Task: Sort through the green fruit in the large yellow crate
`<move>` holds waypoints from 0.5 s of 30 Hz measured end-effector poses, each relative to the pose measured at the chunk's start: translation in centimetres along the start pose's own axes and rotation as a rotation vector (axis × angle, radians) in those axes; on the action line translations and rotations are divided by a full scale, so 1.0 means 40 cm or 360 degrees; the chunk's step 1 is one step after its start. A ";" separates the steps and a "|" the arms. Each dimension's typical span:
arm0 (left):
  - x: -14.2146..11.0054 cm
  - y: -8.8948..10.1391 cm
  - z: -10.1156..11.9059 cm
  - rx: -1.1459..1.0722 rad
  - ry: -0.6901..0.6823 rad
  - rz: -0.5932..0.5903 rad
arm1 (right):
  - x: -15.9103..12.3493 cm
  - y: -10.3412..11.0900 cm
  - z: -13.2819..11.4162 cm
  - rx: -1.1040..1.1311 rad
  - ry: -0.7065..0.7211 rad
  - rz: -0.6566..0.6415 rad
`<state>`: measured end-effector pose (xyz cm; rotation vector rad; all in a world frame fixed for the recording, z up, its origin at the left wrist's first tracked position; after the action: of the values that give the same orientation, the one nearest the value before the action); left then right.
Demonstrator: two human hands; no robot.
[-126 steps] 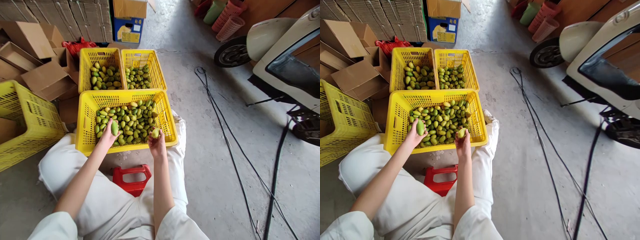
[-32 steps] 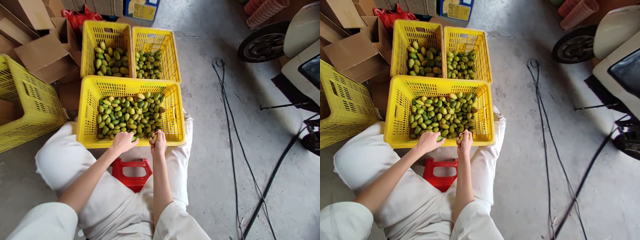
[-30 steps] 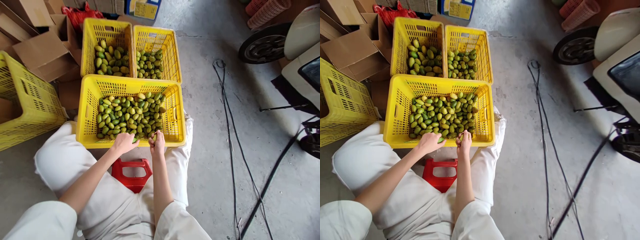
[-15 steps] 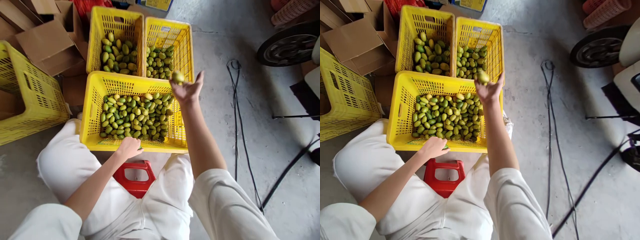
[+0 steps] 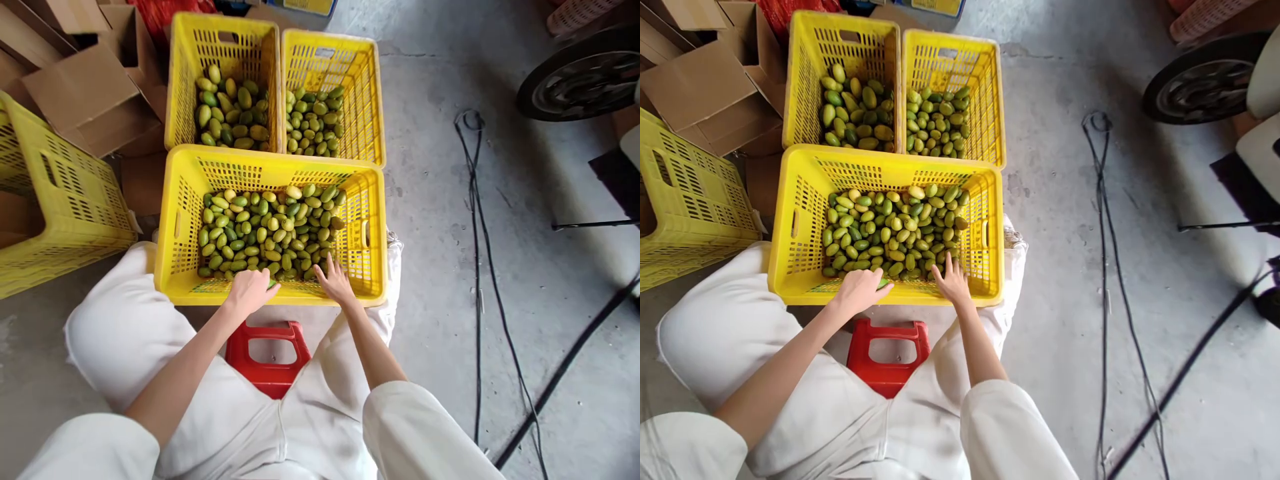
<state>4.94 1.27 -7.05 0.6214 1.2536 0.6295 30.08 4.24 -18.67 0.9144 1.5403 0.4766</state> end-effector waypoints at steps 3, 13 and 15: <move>0.019 0.006 -0.043 -0.0182 0.0262 0.0104 | -0.032 -0.008 -0.011 -0.0098 0.0133 0.0098; 0.096 -0.041 -0.152 -0.2050 0.0830 0.0304 | -0.067 0.004 -0.007 0.0063 0.0618 0.0744; 0.112 0.001 -0.163 -0.2354 0.0831 0.0376 | -0.071 0.006 -0.003 0.0090 0.0680 0.0869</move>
<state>-0.58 5.09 -11.27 -0.6871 0.8308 1.7172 29.93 2.20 -16.67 1.3465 1.6775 1.0781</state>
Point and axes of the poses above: each hand's wrist, its own x-axis towards the middle knuckle, its own y-axis out of the back of the hand, z = x × y, the point moved 5 cm from there along x, towards the middle knuckle, and after that the axes turned 4 degrees about x, right-handed, at the moved point
